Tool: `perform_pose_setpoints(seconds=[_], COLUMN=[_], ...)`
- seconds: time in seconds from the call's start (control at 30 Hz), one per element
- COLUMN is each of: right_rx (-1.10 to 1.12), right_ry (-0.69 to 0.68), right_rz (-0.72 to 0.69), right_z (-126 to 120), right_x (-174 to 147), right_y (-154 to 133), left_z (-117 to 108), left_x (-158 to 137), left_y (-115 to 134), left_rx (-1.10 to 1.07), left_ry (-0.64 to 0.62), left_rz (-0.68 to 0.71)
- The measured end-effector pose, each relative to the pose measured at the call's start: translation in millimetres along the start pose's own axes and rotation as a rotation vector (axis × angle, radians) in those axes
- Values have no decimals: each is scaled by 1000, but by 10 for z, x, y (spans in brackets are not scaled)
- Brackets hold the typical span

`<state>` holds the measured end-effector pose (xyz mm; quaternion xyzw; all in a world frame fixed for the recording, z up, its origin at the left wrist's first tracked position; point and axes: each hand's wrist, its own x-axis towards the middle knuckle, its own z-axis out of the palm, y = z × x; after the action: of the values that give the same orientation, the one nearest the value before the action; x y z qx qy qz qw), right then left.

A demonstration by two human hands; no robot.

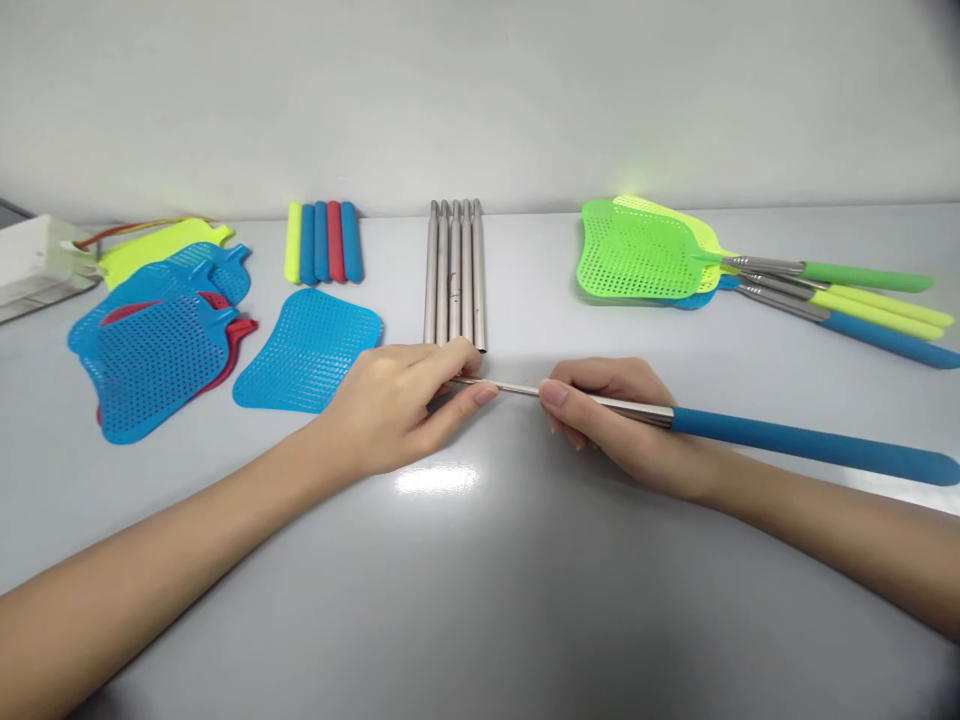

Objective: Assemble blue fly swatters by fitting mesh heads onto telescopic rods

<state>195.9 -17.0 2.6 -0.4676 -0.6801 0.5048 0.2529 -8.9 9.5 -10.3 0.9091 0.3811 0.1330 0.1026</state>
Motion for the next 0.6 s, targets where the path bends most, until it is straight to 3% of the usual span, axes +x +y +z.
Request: perform_pose_setpoints(seconds=[0.6], right_rx=[-4], right_ry=[4], right_rz=[-20], right_z=[1], right_x=[0], right_y=[6], left_z=[16], left_x=[12], left_y=[-18], left_rx=[27], left_ry=[-32], left_rz=[49])
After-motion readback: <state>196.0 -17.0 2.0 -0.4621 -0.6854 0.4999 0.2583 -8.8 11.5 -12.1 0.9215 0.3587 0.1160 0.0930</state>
